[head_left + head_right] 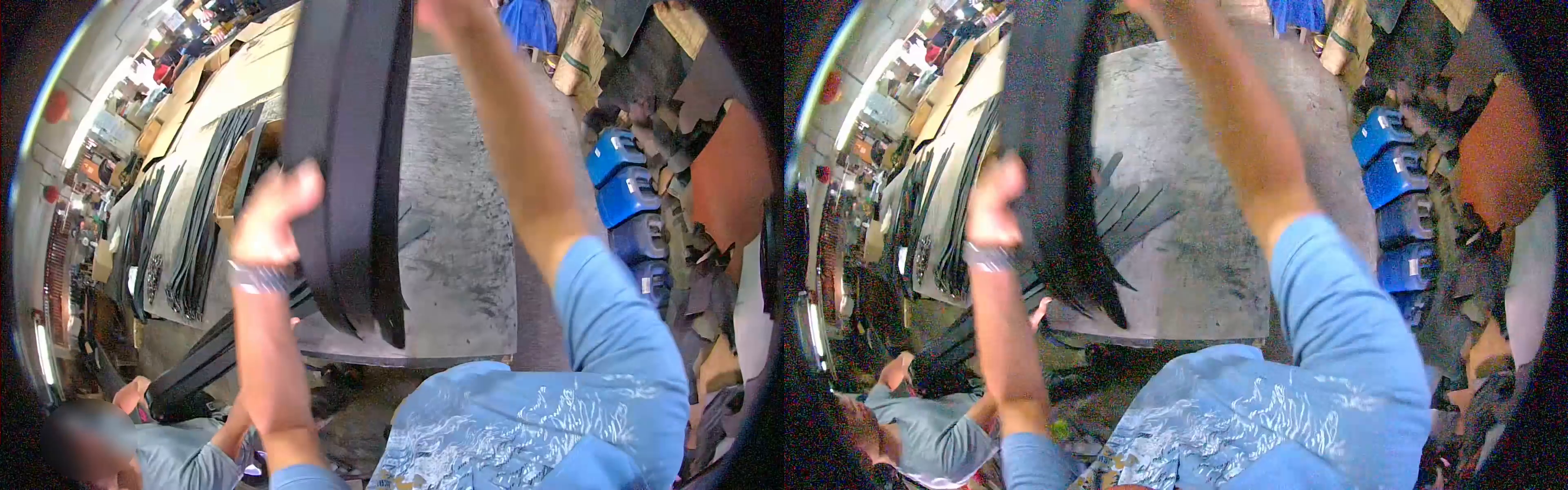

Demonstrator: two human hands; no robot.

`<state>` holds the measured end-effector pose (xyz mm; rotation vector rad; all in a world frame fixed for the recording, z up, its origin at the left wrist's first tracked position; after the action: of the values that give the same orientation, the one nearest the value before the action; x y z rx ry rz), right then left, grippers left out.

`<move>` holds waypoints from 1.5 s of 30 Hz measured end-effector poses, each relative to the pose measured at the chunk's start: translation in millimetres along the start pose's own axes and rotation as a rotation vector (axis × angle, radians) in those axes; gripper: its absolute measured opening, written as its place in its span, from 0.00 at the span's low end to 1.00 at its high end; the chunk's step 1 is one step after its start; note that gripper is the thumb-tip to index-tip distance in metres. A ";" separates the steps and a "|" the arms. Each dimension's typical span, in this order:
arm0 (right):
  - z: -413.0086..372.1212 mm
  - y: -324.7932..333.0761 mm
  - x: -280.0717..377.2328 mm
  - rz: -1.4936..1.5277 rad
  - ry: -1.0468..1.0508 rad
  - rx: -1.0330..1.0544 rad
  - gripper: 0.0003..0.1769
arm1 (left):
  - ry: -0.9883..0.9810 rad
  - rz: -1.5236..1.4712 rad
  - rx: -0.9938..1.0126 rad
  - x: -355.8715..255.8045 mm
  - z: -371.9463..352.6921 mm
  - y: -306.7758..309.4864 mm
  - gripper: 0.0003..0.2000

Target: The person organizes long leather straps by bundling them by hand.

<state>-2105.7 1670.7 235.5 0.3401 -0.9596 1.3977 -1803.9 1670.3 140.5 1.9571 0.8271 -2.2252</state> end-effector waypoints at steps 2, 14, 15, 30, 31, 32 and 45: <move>-80.9 40.5 -101.5 0.001 -0.124 -0.100 0.28 | 0.142 0.035 -0.139 67.2 -21.5 10.6 0.31; -450.4 63.8 -246.8 -0.093 -1.233 -0.462 0.52 | 0.797 -0.369 -0.271 375.9 -61.4 66.2 0.20; -457.4 55.5 -232.1 -0.098 -1.277 -0.447 0.52 | 0.800 -0.357 -0.268 375.9 -65.7 66.7 0.21; -572.2 11.8 -224.8 -0.325 -1.395 -0.290 0.30 | 0.747 -0.058 -0.339 395.6 -153.8 44.5 0.24; -574.4 19.2 -224.1 -0.410 -1.386 -0.187 0.30 | 0.718 -0.034 -0.334 395.1 -156.6 45.2 0.24; -574.8 19.5 -221.6 -0.369 -1.364 -0.209 0.28 | 0.691 -0.012 -0.330 393.8 -160.6 45.6 0.25; -581.6 -14.5 -216.3 -0.870 -1.188 -0.507 0.22 | 0.833 -0.031 0.105 370.4 -185.5 102.3 0.22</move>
<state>-1856.2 1937.5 -266.3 1.0912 -1.7571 0.0158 -1667.1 1771.9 -250.8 2.9698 0.7893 -1.4239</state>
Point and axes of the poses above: each hand's wrist, its own z-axis towards the middle knuckle, its own y-axis out of the back of the hand, x = y × z, the point moved 2 cm from there along z, towards the middle knuckle, and after that the axes turned 3 degrees about -y, right-handed, at the moved point
